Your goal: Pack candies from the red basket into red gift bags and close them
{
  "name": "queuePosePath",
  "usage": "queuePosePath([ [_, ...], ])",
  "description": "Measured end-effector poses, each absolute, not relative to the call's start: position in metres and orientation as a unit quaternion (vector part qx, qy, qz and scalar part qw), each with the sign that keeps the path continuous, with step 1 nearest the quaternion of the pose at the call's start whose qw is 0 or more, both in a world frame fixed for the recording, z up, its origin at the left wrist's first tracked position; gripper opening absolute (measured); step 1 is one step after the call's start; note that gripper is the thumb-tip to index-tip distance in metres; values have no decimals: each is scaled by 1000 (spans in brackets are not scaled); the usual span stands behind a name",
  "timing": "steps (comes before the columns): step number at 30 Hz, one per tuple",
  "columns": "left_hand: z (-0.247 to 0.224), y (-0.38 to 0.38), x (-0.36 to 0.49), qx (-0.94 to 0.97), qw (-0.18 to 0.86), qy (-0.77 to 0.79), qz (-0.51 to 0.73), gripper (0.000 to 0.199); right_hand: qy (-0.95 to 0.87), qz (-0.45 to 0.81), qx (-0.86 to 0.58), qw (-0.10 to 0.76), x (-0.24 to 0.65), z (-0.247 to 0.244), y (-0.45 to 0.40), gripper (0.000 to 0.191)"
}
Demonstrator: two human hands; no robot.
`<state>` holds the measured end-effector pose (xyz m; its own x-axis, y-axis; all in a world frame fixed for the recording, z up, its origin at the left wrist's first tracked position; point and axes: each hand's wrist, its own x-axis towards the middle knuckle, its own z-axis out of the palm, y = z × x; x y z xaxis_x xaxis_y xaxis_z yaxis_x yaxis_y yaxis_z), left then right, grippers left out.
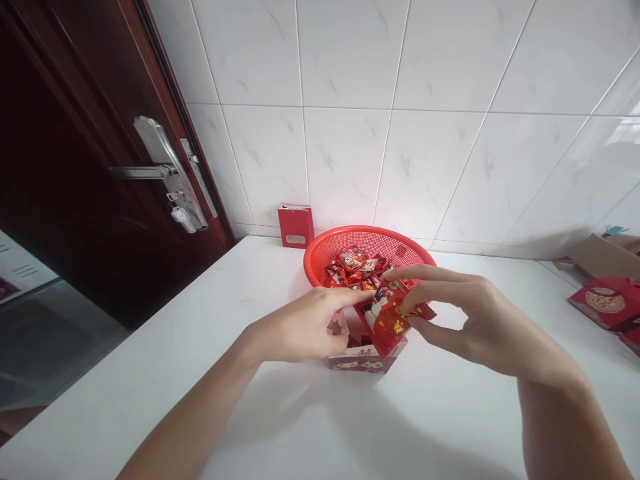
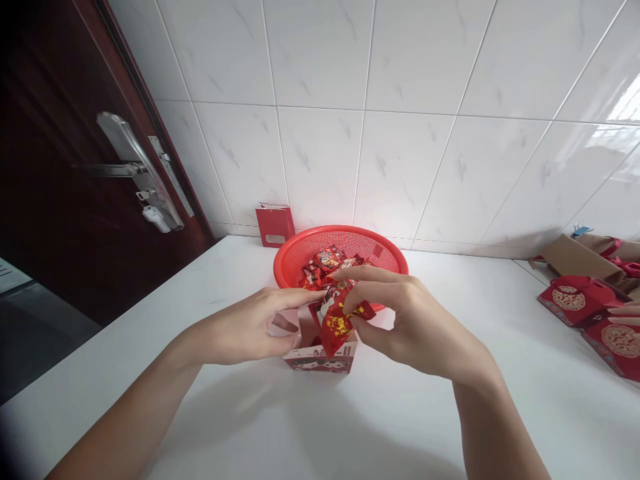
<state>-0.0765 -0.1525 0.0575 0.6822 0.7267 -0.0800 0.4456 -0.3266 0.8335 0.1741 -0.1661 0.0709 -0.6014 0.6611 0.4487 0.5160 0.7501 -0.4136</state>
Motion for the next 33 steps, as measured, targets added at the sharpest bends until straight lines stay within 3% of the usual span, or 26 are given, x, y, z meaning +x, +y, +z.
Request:
queuePosePath([
  [9,54,-144,-82,792,438,394,160,62,-871,64,-327,362,171,65,-166,15],
  [13,50,-143,-83,791,435,397,169,61,-875,68,-322,354,165,59,-162,32],
  [19,49,-142,-81,793,423,398,185,56,-901,118,-301,289,153,51,-158,24],
  [25,50,-141,-80,791,429,395,186,53,-858,210,-373,282,149,53,-154,21],
  [33,46,-140,-83,813,397,393,165,57,-853,290,-349,256,151,48,-142,19],
])
